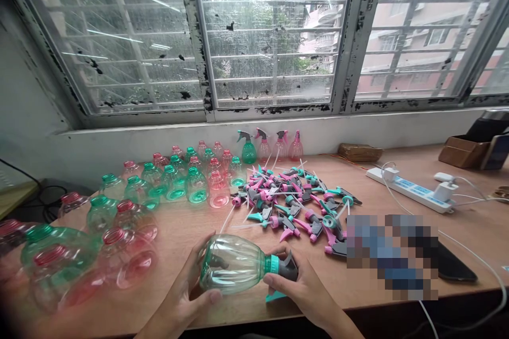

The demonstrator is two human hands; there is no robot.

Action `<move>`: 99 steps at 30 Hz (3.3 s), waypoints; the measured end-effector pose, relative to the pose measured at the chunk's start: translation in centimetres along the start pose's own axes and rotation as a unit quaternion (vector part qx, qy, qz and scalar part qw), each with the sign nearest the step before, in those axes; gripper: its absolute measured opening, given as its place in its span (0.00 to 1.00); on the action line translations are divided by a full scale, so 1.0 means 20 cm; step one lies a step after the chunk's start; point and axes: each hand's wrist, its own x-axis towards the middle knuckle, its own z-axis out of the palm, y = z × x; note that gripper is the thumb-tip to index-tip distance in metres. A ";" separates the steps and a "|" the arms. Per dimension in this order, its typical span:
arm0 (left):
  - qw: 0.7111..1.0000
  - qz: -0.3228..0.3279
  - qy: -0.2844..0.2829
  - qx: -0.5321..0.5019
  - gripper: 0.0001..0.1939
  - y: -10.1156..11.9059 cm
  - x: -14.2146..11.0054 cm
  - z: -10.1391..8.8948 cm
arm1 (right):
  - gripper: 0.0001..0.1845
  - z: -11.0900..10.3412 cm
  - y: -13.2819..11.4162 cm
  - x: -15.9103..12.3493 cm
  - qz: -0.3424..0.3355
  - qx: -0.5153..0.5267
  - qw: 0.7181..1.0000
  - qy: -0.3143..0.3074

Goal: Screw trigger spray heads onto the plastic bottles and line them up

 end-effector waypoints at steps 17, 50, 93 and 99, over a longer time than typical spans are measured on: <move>1.000 -0.006 -0.002 0.005 0.44 0.00 0.01 -0.01 | 0.19 0.02 0.00 -0.01 -0.018 0.014 1.000 0.015; 0.997 0.047 -0.052 0.043 0.44 0.00 -0.03 -0.01 | 0.23 -0.01 0.00 -0.01 0.022 -0.018 0.999 -0.017; 0.997 0.023 -0.064 0.038 0.43 -0.04 -0.03 -0.03 | 0.23 0.00 -0.01 0.00 0.020 -0.014 0.999 -0.021; 0.993 0.038 -0.069 0.091 0.45 -0.04 -0.03 -0.05 | 0.21 0.00 -0.02 -0.02 0.019 -0.019 0.999 -0.022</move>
